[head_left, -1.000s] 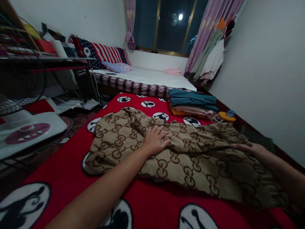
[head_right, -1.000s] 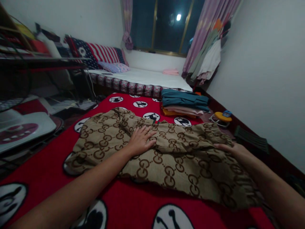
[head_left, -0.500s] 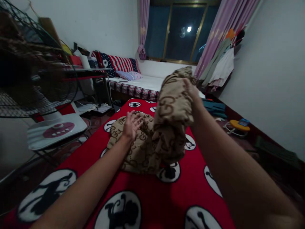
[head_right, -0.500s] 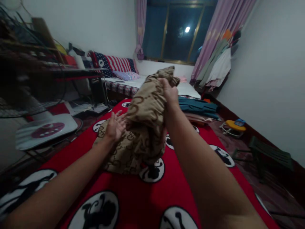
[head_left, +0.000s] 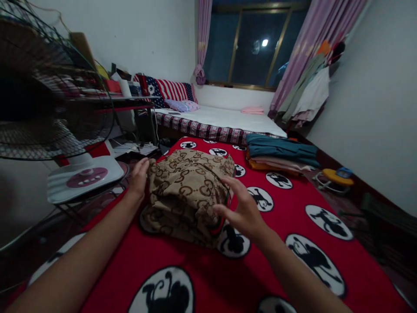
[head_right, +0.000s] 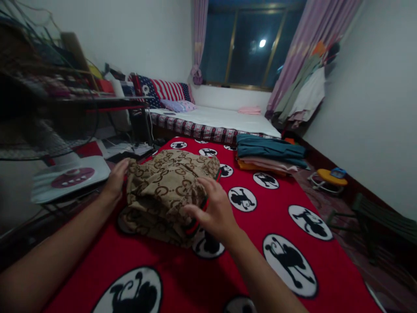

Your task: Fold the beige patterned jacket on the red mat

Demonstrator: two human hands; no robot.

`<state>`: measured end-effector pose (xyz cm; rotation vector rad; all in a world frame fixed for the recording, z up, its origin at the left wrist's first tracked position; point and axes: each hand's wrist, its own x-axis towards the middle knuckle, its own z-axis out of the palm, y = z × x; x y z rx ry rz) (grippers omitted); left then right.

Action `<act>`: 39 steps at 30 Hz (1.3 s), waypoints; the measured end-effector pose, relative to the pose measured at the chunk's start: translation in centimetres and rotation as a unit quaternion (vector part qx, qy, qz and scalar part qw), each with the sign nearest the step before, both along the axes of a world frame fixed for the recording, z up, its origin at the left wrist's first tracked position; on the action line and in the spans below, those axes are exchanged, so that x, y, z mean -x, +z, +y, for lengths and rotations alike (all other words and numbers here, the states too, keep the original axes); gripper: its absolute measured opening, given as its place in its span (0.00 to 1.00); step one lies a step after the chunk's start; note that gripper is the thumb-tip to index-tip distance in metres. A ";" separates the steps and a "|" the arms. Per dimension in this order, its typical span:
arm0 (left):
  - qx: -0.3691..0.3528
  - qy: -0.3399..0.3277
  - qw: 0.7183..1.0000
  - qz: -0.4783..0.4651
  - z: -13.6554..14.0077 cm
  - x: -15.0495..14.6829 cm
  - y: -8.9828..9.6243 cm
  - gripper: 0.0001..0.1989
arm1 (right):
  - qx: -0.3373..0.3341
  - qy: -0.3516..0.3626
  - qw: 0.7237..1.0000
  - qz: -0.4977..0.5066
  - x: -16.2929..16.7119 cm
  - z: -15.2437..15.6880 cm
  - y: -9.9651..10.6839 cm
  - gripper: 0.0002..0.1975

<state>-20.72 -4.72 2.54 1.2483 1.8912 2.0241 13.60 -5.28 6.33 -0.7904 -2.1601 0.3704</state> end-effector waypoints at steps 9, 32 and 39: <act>0.113 -0.051 0.904 0.410 -2.8 -3.5 4.5 0.13 | -0.082 -0.002 0.982 -0.171 2.6 -2.1 -2.4 0.30; 0.140 -0.167 0.889 0.404 2.9 -16.2 6.0 0.27 | -0.124 -0.128 0.984 0.002 0.2 2.8 7.9 0.24; 0.284 -0.247 0.832 0.407 4.3 -15.8 -2.4 0.26 | 0.026 -0.213 0.947 -0.241 0.6 9.1 -5.6 0.20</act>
